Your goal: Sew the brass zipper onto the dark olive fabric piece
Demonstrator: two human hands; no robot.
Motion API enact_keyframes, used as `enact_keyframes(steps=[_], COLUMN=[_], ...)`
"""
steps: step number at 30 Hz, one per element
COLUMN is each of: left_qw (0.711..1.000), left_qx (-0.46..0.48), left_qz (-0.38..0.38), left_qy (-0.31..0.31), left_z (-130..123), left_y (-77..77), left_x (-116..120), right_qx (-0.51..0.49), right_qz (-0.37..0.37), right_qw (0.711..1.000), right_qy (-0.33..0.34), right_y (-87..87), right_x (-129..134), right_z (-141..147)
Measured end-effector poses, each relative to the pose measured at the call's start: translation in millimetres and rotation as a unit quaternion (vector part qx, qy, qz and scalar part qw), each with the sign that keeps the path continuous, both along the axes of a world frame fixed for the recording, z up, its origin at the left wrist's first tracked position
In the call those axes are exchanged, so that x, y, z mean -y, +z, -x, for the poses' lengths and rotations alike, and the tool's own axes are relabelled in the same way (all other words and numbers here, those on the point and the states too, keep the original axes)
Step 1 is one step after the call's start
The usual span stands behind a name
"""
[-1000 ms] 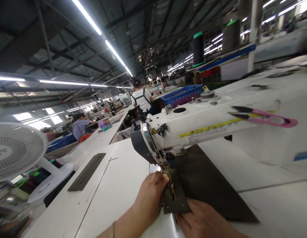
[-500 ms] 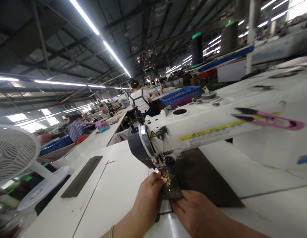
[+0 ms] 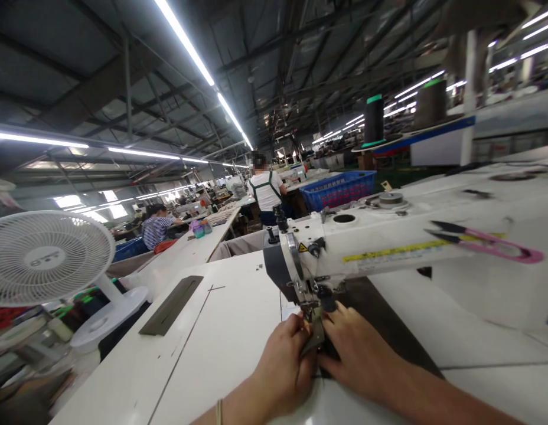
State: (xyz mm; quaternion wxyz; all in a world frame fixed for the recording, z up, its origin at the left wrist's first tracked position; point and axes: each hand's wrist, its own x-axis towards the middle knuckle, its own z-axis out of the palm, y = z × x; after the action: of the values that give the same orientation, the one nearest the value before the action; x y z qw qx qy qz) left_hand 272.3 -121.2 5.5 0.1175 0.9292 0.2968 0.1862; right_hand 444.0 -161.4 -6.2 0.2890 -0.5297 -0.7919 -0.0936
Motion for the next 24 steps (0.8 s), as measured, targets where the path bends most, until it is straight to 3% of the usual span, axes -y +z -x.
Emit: enact_keyframes(steps=[3, 8, 18, 24], left_qw=[1.0, 1.0, 0.999, 0.996], left_qx=[-0.005, -0.013, -0.022, -0.056], left_qz=[0.003, 0.012, -0.042, -0.067], left_qy=[-0.004, 0.008, 0.003, -0.024], left_z=[1, 1, 0, -2], left_y=[3.6, -3.3, -10.3, -5.9], left_x=[2, -1, 0, 0], right_qx=[-0.008, -0.016, -0.031, -0.004], right_qz=[0.087, 0.081, 0.042, 0.051], right_qw=[0.996, 0.995, 0.999, 0.998], right_qy=[0.029, 0.05, -0.016, -0.036], right_y=[12.0, 20.7, -14.3, -18.0], right_x=[-13, -12, -29, -33], right_z=[0, -4, -24, -33])
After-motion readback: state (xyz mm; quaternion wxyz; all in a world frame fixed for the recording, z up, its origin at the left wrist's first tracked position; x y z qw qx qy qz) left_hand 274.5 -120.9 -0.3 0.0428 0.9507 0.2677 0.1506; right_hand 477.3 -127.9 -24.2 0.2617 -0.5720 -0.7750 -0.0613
